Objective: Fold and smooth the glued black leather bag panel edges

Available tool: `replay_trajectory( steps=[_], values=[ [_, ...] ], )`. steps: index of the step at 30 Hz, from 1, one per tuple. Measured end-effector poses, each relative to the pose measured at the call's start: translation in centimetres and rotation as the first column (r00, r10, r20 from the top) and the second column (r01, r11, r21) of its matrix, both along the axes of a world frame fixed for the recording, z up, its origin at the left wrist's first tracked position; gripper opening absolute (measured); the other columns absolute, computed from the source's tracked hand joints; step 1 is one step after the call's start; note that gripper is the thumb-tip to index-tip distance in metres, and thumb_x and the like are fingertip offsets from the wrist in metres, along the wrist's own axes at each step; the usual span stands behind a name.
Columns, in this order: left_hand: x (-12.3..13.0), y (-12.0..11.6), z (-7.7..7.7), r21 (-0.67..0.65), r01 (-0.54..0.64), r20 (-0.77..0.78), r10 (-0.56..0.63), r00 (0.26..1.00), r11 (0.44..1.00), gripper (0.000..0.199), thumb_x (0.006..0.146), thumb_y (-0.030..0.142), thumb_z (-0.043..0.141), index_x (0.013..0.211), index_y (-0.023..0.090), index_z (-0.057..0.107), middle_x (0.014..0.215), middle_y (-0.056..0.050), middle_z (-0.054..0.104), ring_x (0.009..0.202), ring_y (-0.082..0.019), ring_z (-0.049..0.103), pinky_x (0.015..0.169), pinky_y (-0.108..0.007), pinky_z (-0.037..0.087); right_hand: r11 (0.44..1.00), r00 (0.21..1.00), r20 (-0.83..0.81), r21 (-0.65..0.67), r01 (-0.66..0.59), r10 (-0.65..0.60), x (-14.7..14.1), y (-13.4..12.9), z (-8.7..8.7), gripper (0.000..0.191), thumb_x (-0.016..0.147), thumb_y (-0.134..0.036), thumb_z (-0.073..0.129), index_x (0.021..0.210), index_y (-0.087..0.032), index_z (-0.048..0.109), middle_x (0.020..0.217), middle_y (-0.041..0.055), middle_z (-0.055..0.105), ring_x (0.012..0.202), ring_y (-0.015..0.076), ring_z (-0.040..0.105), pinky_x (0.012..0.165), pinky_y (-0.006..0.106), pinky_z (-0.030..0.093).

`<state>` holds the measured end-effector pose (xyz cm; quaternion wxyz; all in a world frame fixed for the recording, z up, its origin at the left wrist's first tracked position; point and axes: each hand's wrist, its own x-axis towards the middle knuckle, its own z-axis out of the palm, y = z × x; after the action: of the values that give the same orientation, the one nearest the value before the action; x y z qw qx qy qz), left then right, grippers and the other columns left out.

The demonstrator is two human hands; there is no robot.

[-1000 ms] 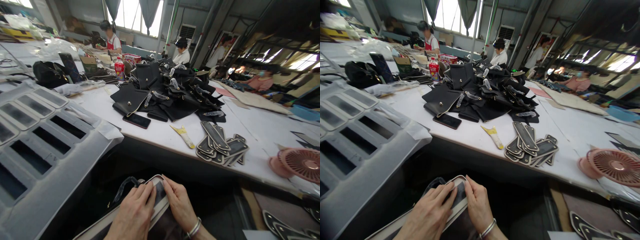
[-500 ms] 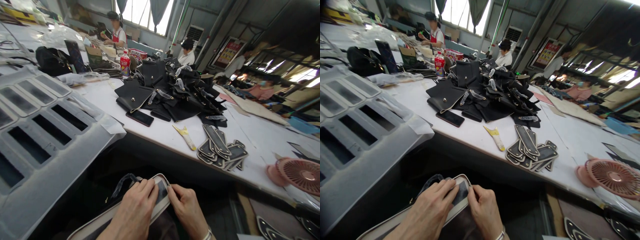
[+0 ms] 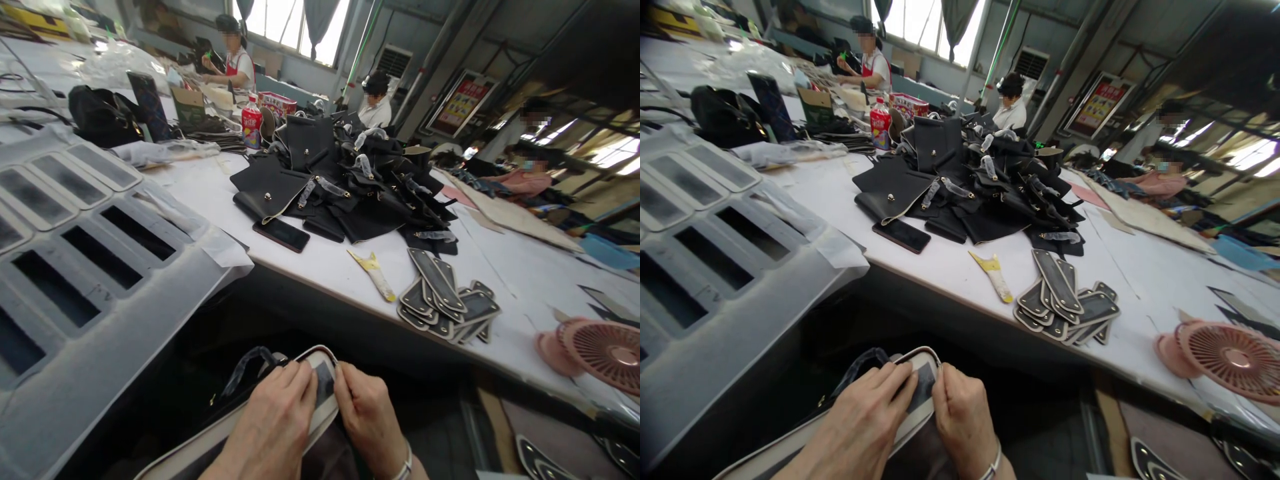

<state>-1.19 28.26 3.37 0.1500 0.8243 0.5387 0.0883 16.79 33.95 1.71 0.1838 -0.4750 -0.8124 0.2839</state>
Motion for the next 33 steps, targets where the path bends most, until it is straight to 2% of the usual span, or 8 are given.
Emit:
replay_trajectory(
  steps=[5, 10, 15, 18, 21, 28, 30, 33],
  values=[
    [0.0, -0.1, 0.0, 0.009, 0.0, 0.02, 0.0, 1.0, 1.0, 0.049, 0.078, 0.012, 0.048, 0.127, 0.006, 0.057, 0.118, -0.017, 0.06, 0.1, -0.028, 0.054, 0.088, -0.04, 0.048, 0.951, 0.971, -0.226, -0.308, 0.007, -0.08, 0.3, -0.1, 1.6, 0.042, 0.097, -0.047, 0.045, 0.072, -0.019, 0.061, 0.068, 0.0044, 0.059, 0.063, 0.0168, 0.055, 0.061, 0.027, 0.039],
    [0.6, -0.4, -0.5, 0.026, -0.095, 0.031, 0.095, 0.995, 0.995, 0.049, 0.075, 0.012, 0.052, 0.124, 0.01, 0.06, 0.114, -0.014, 0.061, 0.096, -0.026, 0.053, 0.085, -0.041, 0.048, 0.689, 0.79, -0.37, -0.719, 0.09, -0.489, 0.8, 0.1, -0.2, 0.056, 0.08, -0.066, 0.064, 0.057, -0.016, 0.053, 0.044, -0.0048, 0.04, 0.039, 0.0059, 0.03, 0.042, 0.024, 0.02],
    [0.7, -0.4, -1.4, 0.129, -0.111, 0.045, 0.106, 0.993, 0.985, 0.043, 0.076, 0.012, 0.052, 0.117, 0.013, 0.063, 0.11, -0.012, 0.062, 0.092, -0.025, 0.054, 0.081, -0.038, 0.048, 0.539, 0.642, -0.405, -0.842, 0.015, -0.651, -0.4, 0.6, -1.6, 0.06, 0.064, -0.068, 0.077, 0.064, -0.021, 0.04, 0.047, -0.011, 0.034, 0.04, 0.0034, 0.025, 0.04, 0.02, 0.019],
    [0.6, -0.3, -1.9, 0.153, -0.092, 0.026, 0.089, 0.996, 0.984, 0.041, 0.077, 0.011, 0.05, 0.116, 0.013, 0.064, 0.108, -0.011, 0.062, 0.09, -0.025, 0.054, 0.079, -0.038, 0.048, 0.443, 0.643, -0.386, -0.893, -0.081, -0.661, -0.6, 0.9, -1.3, 0.062, 0.064, -0.067, 0.078, 0.071, -0.023, 0.035, 0.052, -0.0117, 0.035, 0.042, 0.0036, 0.026, 0.039, 0.017, 0.018],
    [0.3, -0.1, -1.6, 0.134, -0.078, 0.031, 0.074, 0.997, 0.988, 0.041, 0.078, 0.011, 0.051, 0.117, 0.015, 0.063, 0.109, -0.011, 0.062, 0.092, -0.025, 0.054, 0.081, -0.038, 0.047, 0.38, 0.689, -0.376, -0.912, -0.156, -0.619, -0.2, 1.5, -0.6, 0.053, 0.07, -0.061, 0.078, 0.082, -0.022, 0.044, 0.057, -0.0105, 0.041, 0.042, 0.0037, 0.029, 0.037, 0.015, 0.021],
    [-0.2, 0.3, 1.5, -0.101, -0.036, 0.091, 0.046, 0.995, 0.994, 0.038, 0.08, 0.009, 0.047, 0.113, 0.015, 0.063, 0.11, -0.012, 0.061, 0.096, -0.027, 0.055, 0.086, -0.042, 0.047, 0.317, 0.846, -0.351, -0.92, -0.232, -0.401, 0.4, 3.1, 0.7, 0.061, 0.073, -0.06, 0.076, 0.112, -0.015, 0.063, 0.061, -0.0073, 0.047, 0.042, 0.0041, 0.036, 0.038, 0.017, 0.039],
    [-0.2, 0.4, 2.0, -0.136, -0.023, 0.111, 0.038, 0.993, 0.99, 0.037, 0.078, 0.008, 0.047, 0.11, 0.015, 0.064, 0.11, -0.012, 0.06, 0.096, -0.028, 0.056, 0.085, -0.043, 0.048, 0.36, 0.891, -0.326, -0.91, -0.206, -0.316, 0.2, 3.4, 0.9, 0.066, 0.073, -0.064, 0.073, 0.117, -0.016, 0.063, 0.056, -0.009, 0.043, 0.04, 0.0046, 0.034, 0.038, 0.018, 0.039],
    [-0.4, 0.5, 2.5, -0.137, -0.042, 0.121, 0.059, 0.991, 0.99, 0.037, 0.076, 0.005, 0.045, 0.106, 0.014, 0.064, 0.11, -0.013, 0.061, 0.095, -0.028, 0.056, 0.084, -0.044, 0.05, 0.504, 0.961, -0.235, -0.854, -0.132, -0.147, -0.4, 3.8, 1.2, 0.065, 0.08, -0.067, 0.062, 0.121, -0.016, 0.064, 0.05, -0.0099, 0.038, 0.038, 0.0055, 0.031, 0.036, 0.018, 0.036]
  ],
)
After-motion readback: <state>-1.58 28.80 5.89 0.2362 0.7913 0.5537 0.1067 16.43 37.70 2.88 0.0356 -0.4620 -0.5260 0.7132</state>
